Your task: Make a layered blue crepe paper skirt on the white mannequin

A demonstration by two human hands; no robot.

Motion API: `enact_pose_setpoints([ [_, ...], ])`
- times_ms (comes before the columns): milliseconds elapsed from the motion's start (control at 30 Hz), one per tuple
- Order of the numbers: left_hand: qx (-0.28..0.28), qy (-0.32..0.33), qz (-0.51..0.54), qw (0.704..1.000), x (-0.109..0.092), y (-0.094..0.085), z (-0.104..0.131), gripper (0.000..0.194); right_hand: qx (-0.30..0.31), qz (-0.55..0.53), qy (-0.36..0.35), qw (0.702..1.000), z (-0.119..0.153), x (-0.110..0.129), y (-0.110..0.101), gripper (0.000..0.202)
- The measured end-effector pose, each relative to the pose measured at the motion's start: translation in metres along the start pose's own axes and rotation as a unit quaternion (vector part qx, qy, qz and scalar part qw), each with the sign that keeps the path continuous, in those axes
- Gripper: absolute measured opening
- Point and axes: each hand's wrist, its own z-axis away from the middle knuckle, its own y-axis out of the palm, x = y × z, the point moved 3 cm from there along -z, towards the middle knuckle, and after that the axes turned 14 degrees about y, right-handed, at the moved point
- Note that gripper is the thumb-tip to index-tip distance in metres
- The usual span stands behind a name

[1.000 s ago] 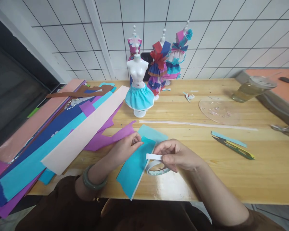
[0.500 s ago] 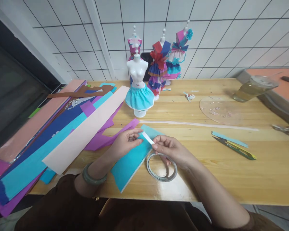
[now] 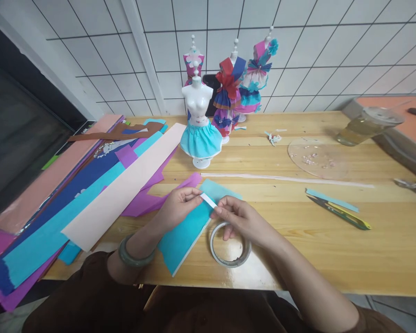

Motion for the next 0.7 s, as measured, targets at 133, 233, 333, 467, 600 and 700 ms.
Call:
enact_pose_setpoints([
  [133,-0.001,0.003,-0.022,1.0,0.0007,-0.001,0.0009,0.018,-0.031,0.018,-0.023,0.999,-0.0013,0.0002,0.0014,0.036],
  [233,0.007,0.006,-0.029,1.0,0.0014,-0.0012,0.0012,0.02,-0.063,0.037,-0.045,0.996,-0.0024,0.0006,0.0013,0.035],
  [333,0.005,0.01,-0.027,1.0,0.002,-0.0016,0.0008,0.021,-0.085,0.051,-0.056,0.993,-0.0034,0.0002,0.001,0.033],
  [467,0.007,0.015,-0.036,0.999,0.0034,-0.0019,0.0007,0.022,-0.1,0.047,-0.058,0.992,-0.0045,-0.0013,0.0005,0.033],
  [600,0.013,0.017,-0.036,0.999,0.003,-0.0024,0.0015,0.023,-0.112,0.033,-0.06,0.991,-0.0055,-0.0028,-0.0002,0.034],
  [700,0.024,0.021,-0.044,0.999,0.0012,-0.0023,0.0022,0.023,-0.112,0.027,-0.061,0.991,-0.0066,-0.0036,0.0,0.033],
])
